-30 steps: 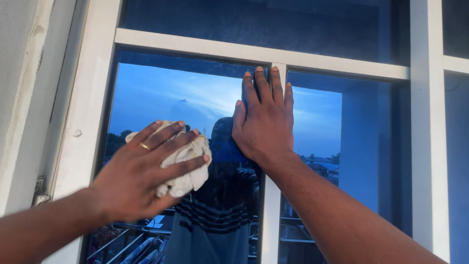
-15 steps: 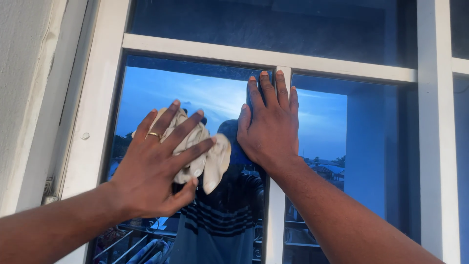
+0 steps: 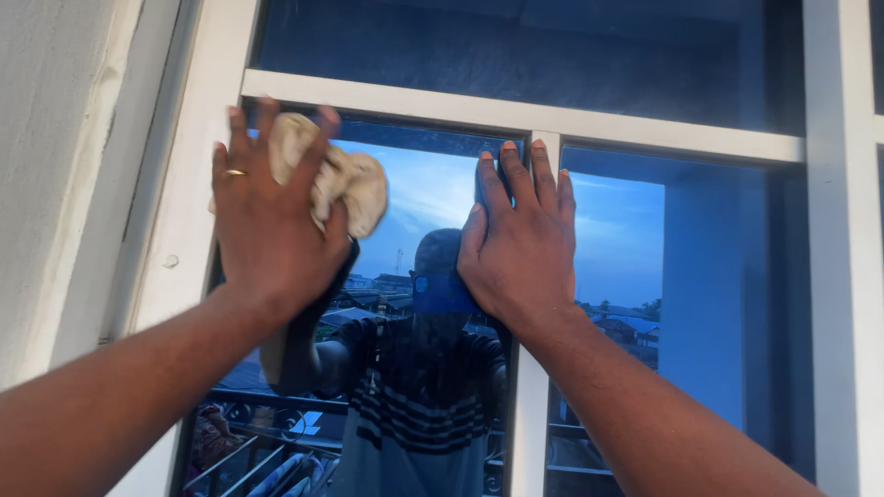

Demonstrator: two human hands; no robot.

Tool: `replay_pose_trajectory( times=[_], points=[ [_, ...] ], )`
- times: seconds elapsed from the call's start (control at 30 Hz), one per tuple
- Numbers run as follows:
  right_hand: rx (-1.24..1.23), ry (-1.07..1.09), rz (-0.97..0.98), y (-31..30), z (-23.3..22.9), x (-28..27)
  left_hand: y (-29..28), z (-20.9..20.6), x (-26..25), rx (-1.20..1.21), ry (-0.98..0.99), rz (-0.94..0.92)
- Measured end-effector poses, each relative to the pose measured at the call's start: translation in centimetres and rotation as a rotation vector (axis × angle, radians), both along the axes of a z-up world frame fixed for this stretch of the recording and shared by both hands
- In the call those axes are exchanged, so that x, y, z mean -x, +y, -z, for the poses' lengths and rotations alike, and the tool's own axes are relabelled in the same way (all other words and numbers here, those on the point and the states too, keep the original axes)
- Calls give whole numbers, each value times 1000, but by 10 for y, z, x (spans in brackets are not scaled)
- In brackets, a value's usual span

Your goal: Cleaning a glass window pane using a cloth.

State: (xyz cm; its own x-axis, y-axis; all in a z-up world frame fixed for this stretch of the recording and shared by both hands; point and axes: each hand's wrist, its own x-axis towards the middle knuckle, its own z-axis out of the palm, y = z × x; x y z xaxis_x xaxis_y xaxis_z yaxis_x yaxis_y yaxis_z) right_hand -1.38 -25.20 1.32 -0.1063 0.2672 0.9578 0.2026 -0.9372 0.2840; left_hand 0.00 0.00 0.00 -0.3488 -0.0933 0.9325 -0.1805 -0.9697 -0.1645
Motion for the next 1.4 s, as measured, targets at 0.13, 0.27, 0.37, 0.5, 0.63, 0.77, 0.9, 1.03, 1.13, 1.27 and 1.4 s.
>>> replay_pose_trajectory(
  times=[0.13, 0.27, 0.37, 0.5, 0.63, 0.77, 0.9, 1.03, 1.13, 1.27, 1.4],
  points=[
    [-2, -7, 29, -1, -4, -1, 0, 22, 19, -222, 239, 1],
    [-5, -6, 28, -1, -1, -2, 22, 23, 18, -463, 261, -18],
    [1, -14, 27, -1, -4, -3, 31, 7, 3, -273, 85, 55],
    [-6, -20, 49, -2, -1, -3, -10, 6, 0, 164, 0, 23],
    [-12, -15, 55, 0, 0, -1, -31, 27, 20, -238, 237, 105],
    [-14, -37, 39, -1, -1, -1, -15, 19, 18, -610, 216, 76],
    [-8, -35, 36, -1, -1, -1, 4, -2, 4, -100, 7, 71],
    [-8, -31, 32, 2, 0, 2, -22, 7, 11, 55, -96, 13],
    [-39, -9, 25, 5, 4, 4, -24, 17, 21, -439, 194, 148],
    [-19, -27, 30, 0, 0, 3, -5, -3, 15, -698, 162, 105],
    [-19, -41, 21, 1, 2, 1, 5, -14, 3, -52, -18, 103]
  ],
)
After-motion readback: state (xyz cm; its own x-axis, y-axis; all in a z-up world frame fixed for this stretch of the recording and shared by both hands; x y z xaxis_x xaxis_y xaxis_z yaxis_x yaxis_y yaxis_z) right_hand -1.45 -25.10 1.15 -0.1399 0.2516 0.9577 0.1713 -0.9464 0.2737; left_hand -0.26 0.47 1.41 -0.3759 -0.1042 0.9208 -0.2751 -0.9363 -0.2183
